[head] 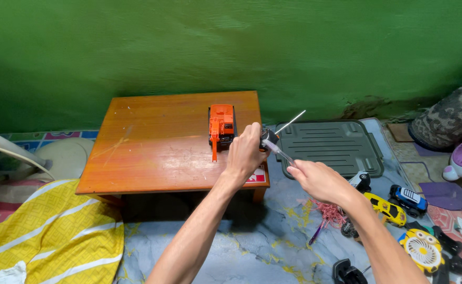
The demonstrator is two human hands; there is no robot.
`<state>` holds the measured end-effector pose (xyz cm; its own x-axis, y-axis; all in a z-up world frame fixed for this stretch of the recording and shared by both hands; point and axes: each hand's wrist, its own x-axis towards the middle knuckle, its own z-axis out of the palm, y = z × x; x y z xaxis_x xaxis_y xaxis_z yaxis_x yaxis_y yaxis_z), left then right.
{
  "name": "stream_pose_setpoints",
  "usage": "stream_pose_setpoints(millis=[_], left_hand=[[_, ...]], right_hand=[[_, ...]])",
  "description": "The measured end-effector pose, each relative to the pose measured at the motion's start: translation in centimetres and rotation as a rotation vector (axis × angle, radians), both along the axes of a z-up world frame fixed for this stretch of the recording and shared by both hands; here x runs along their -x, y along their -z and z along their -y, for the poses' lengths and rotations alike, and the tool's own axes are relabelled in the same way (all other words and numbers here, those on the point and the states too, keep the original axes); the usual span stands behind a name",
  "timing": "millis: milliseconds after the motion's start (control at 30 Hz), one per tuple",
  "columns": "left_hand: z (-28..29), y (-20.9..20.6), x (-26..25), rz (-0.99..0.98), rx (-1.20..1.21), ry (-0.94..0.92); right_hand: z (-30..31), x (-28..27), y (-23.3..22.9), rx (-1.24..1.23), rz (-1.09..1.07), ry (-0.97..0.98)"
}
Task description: The person cleans a black and orange remote control using a toothbrush and a pink duster. They scrub the buttons and crevices of the remote, then use the duster to wipe the surface. The remote is handled throughout the clip, and the cleaning tools are used repeatedly.
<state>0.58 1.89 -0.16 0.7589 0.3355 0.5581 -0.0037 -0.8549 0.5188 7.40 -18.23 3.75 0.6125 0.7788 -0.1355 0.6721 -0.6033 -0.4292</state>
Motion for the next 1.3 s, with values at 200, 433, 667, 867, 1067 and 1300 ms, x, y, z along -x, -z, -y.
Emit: stream_pose_setpoints(millis=[200, 433, 667, 867, 1067, 1300], left_hand=[[1.5, -0.4, -0.3, -0.054, -0.123, 0.015], [-0.4, -1.0, 0.1, -0.088, -0.115, -0.048], [0.5, -0.7, -0.1, -0.072, -0.193, -0.057], [0.1, 0.2, 0.6, -0.181, -0.161, -0.026], [-0.3, 0.5, 0.4, -0.203, -0.005, -0.004], [-0.2, 0.3, 0.4, -0.215, -0.039, -0.001]], right_hand=[[-0.7, 0.8, 0.0, 0.024, 0.254, 0.254], [0.6, -0.3, 0.0, 0.127, 0.083, 0.076], [1.5, -0.8, 1.5, 0.087, 0.090, 0.041], [2.2, -3.7, 4.2, 0.375, 0.209, -0.099], [-0.3, -7.1, 3.8, 0.200, -0.128, 0.053], [-1.2, -2.6, 3.4, 0.196, -0.143, 0.071]])
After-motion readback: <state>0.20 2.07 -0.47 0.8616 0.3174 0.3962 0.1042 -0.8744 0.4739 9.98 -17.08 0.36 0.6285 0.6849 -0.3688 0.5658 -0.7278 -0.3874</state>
